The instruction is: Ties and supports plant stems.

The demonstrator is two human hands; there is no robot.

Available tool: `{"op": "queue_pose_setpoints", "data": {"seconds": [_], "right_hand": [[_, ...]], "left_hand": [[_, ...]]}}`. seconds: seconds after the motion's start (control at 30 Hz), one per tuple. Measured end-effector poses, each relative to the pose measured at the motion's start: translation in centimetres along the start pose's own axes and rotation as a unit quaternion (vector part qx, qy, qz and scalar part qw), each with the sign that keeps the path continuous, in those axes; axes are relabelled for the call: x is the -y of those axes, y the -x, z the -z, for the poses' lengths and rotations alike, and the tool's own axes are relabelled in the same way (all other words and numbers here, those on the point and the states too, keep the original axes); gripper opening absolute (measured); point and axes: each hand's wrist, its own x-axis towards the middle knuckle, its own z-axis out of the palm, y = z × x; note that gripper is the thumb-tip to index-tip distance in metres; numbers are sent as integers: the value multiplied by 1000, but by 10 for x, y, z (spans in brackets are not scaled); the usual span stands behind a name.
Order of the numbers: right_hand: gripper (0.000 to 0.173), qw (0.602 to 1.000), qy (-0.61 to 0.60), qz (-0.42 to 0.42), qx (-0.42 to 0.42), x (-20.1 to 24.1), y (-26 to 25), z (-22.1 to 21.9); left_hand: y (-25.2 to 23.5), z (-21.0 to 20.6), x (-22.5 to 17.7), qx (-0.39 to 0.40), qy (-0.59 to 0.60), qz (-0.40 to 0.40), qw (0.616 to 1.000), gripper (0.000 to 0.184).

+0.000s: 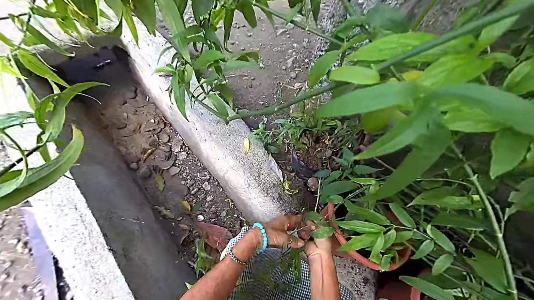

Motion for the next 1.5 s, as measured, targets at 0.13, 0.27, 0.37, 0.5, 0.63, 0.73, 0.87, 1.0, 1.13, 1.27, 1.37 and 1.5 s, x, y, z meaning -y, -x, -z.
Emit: {"op": "queue_pose_setpoints", "data": {"seconds": [0.13,0.27,0.37,0.5,0.63,0.73,0.87,1.0,1.13,1.27,1.37,1.5], "right_hand": [[25,997,66,29,-41,1,4,-8],[20,986,143,61,-65,3,12,-13],[8,971,210,64,-93,4,19,-15],[10,960,250,57,-114,0,21,-15],[13,959,238,67,-139,-6,25,-22],[12,965,212,63,-141,-11,32,-26],[10,971,183,85,-131,-15,39,-25],[14,974,170,108,-105,-15,43,-23],[13,969,186,125,-106,-21,59,-18],[21,962,230,128,-80,-22,108,-4],[19,958,248,139,-49,-20,145,-5],[24,952,287,88,58,-32,167,-10]], "left_hand": [[-26,5,-5,-100,100,33,989,70],[-57,-4,-17,-147,115,41,982,54],[-79,-9,-24,-170,97,58,979,38],[-94,-14,-27,-187,76,99,974,36],[-96,-21,-40,-205,48,138,968,36],[-93,-21,-42,-199,26,162,966,38],[-87,-24,-39,-205,19,163,965,35],[-81,-27,-44,-209,5,161,965,34],[-64,-33,-43,-201,10,140,969,33],[-17,-50,-67,-186,-3,37,982,27],[25,-63,-67,-214,25,42,976,28],[71,-51,-48,-287,34,53,956,31]]}}
